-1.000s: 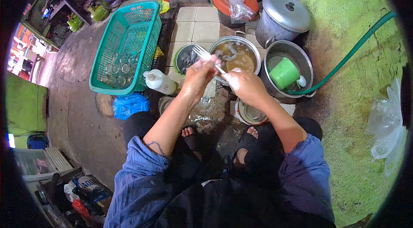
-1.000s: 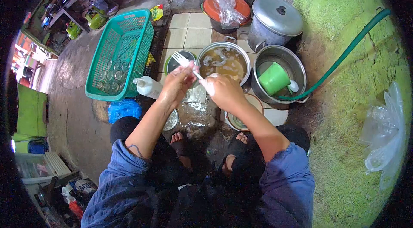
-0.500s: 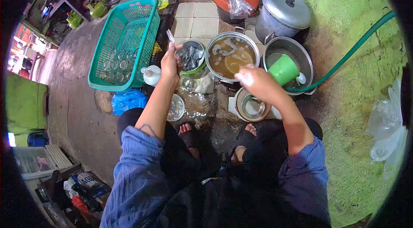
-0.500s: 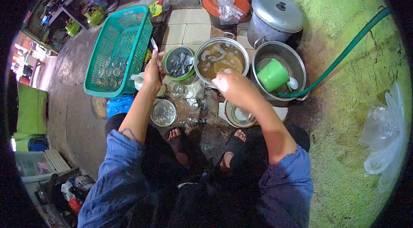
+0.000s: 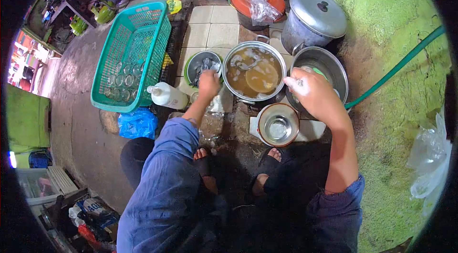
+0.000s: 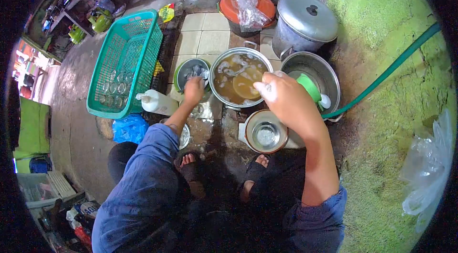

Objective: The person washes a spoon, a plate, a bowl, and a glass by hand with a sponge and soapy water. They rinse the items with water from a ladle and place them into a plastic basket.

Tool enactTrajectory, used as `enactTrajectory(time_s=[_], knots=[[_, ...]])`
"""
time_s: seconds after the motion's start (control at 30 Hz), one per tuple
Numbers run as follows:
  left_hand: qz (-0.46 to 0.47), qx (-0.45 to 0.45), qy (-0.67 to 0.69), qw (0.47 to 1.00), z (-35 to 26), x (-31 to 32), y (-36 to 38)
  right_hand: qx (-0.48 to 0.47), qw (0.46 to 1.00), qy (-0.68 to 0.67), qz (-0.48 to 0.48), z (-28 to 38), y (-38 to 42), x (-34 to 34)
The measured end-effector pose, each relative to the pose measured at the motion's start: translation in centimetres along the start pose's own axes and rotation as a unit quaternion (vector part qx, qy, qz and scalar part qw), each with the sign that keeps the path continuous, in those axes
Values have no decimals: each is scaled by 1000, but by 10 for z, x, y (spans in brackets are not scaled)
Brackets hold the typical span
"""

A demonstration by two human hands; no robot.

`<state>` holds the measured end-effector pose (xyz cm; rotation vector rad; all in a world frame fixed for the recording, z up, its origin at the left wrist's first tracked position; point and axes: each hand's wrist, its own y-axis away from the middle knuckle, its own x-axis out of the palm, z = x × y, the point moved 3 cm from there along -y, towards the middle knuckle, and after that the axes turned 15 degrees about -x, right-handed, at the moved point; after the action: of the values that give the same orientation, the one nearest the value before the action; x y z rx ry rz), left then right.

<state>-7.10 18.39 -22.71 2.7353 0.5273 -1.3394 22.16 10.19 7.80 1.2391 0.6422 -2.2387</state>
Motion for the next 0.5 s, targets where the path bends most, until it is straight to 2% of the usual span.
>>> enactTrajectory(time_s=[0.07, 0.13, 0.2, 0.23, 0.27, 0.33, 0.37, 0.4, 0.47, 0.5], knots=[[119, 40, 33, 992, -56, 5, 17, 12, 1000, -2, 3, -5, -5, 2], [262, -17, -94, 960, -79, 29, 31, 8, 1000, -8, -2, -7, -10, 5], [353, 73, -280, 890, -62, 86, 32, 5, 1000, -14, -7, -9, -12, 9], [298, 71, -269, 913, -46, 116, 32, 6, 1000, -18, -1, -10, -12, 11], [298, 72, -268, 913, -46, 120, 30, 8, 1000, -22, 5, -11, -12, 13], [375, 125, -344, 851, -52, 123, 32, -3, 1000, -19, 4, -10, -10, 12], [440, 111, -397, 798, -55, 127, 29, -7, 1000, -17, 5, -8, -9, 11], [442, 112, -397, 797, -53, 138, 25, -10, 1000, -16, 6, -7, -8, 11], [509, 16, -379, 773, -35, 171, 23, -37, 999, -4, -10, -11, -5, 15], [474, -57, -345, 808, -30, 177, 26, -66, 997, 9, -27, -13, -5, 16]])
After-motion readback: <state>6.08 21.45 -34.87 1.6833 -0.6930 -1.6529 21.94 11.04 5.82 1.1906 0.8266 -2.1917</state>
